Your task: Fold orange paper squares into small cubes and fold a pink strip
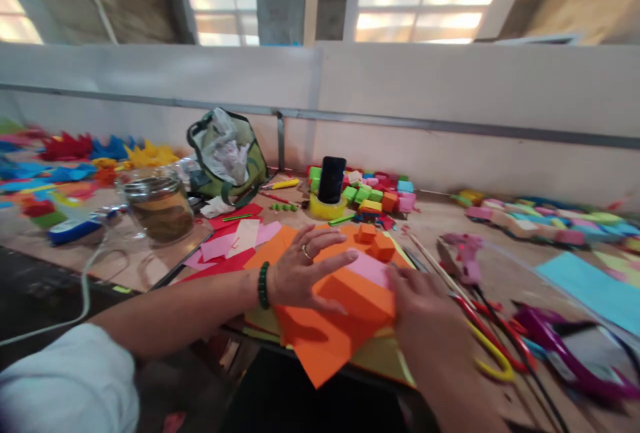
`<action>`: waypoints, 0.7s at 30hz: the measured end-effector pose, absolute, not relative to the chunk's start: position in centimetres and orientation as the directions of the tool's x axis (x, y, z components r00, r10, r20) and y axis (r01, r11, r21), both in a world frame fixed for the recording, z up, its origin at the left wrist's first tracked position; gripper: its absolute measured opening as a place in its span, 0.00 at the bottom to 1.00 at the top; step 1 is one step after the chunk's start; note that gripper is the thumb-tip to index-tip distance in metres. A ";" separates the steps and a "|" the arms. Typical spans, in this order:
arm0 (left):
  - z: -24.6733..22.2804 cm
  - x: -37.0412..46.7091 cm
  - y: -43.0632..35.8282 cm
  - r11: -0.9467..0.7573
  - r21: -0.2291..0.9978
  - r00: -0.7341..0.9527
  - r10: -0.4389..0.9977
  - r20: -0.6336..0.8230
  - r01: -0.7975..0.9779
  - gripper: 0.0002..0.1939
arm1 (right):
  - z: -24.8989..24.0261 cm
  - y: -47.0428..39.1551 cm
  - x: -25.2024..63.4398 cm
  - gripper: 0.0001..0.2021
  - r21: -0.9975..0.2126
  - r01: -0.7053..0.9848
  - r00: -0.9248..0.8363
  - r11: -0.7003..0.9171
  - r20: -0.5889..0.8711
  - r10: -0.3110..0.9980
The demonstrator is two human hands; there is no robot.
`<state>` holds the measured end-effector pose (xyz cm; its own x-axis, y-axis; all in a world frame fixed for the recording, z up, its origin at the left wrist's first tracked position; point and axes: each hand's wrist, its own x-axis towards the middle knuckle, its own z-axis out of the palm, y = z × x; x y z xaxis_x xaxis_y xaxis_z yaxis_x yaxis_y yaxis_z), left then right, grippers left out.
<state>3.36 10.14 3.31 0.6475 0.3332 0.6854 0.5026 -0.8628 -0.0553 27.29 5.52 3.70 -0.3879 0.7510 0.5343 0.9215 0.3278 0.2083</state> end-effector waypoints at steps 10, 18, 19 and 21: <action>3.5 -0.4 5.7 -0.771 0.103 0.766 0.636 0.091 0.628 0.15 | -1.0 4.1 23.5 0.16 0.062 0.790 -0.572 0.610 0.431 0.697; 4.1 0.3 5.8 -0.768 0.121 0.763 0.640 0.092 0.629 0.24 | 0.0 3.3 25.9 0.14 -0.220 0.716 -0.524 0.662 0.458 0.718; 4.2 0.8 6.0 -0.782 0.121 0.780 0.622 0.075 0.612 0.24 | 0.1 3.3 25.9 0.14 -0.235 0.708 -0.521 0.666 0.463 0.717; 4.2 1.7 6.3 -0.802 0.123 0.806 0.591 0.026 0.584 0.16 | 0.4 3.3 26.0 0.13 -0.268 0.696 -0.515 0.666 0.459 0.724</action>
<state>1.66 6.31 4.17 0.8062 0.5910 0.0263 0.5841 -0.8023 0.1229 25.97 3.34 0.38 -0.5153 0.7239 0.4588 0.6963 0.6657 -0.2682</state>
